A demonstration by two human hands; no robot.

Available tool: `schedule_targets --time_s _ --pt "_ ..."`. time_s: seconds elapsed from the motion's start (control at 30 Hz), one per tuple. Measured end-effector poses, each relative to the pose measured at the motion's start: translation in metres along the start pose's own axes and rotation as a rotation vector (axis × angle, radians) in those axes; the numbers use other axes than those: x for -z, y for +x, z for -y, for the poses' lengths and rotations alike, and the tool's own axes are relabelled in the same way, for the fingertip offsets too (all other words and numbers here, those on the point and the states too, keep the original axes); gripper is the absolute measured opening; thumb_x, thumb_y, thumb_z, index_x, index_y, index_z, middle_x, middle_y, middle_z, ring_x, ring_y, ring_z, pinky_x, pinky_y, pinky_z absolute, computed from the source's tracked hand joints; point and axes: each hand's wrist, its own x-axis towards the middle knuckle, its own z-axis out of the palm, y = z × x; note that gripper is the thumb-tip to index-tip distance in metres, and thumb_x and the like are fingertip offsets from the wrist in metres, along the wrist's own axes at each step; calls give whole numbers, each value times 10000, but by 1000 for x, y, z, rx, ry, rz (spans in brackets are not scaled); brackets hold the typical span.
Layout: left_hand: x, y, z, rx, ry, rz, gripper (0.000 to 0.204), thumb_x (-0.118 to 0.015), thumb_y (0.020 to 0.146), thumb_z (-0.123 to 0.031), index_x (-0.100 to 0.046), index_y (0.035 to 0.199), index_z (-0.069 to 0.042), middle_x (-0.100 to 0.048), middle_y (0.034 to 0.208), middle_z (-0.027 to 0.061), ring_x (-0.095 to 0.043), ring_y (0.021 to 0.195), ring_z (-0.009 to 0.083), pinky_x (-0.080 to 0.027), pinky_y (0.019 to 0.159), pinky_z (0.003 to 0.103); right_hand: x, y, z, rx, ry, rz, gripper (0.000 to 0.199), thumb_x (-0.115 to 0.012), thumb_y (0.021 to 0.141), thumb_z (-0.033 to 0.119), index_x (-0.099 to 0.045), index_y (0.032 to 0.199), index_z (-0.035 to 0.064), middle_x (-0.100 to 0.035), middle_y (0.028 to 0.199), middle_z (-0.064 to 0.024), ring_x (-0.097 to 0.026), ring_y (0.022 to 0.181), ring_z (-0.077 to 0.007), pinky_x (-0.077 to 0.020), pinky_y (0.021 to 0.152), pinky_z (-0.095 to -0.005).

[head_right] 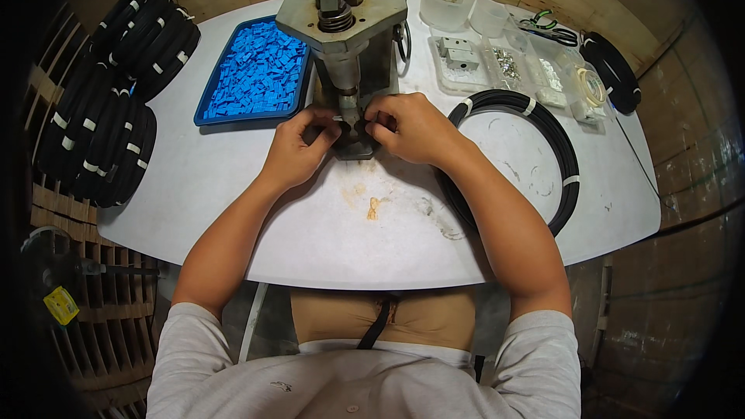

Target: Crimping a terminal onto a thick black wire cable using a mechanical press.

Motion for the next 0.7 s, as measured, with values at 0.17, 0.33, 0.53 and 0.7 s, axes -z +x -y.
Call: schedule_targets --time_s 0.17,0.33,0.53,0.7 --pt "-1 1 3 -12 -19 -16 319 -741 935 -186 -710 1171 25 -778 1018 172 -758 951 275 -576 851 360 0 0 1 -5 -4 -1 167 -736 897 110 -732 1019 -5 -730 800 -136 -704 715 -218 -573 711 -340" --pt "-2 1 5 -18 -32 -19 320 -741 935 -187 -710 1174 24 -779 1022 172 -758 957 277 -574 859 362 0 0 0 -7 -2 0 171 -739 899 115 -732 1021 -6 -732 804 -137 -706 717 -220 -580 724 -342" --pt "-1 1 4 -16 -16 -16 320 -742 932 -188 -712 1172 22 -779 1023 170 -757 961 279 -572 856 364 0 0 1 -15 2 1 173 -741 898 117 -731 1018 -7 -731 801 -133 -702 711 -212 -577 716 -340" --pt "-1 1 5 -26 -5 -24 318 -741 933 -188 -713 1170 22 -779 1018 168 -756 953 278 -571 854 363 -1 0 -1 -7 0 1 172 -742 898 118 -732 1017 -5 -729 796 -131 -701 711 -208 -575 714 -336"
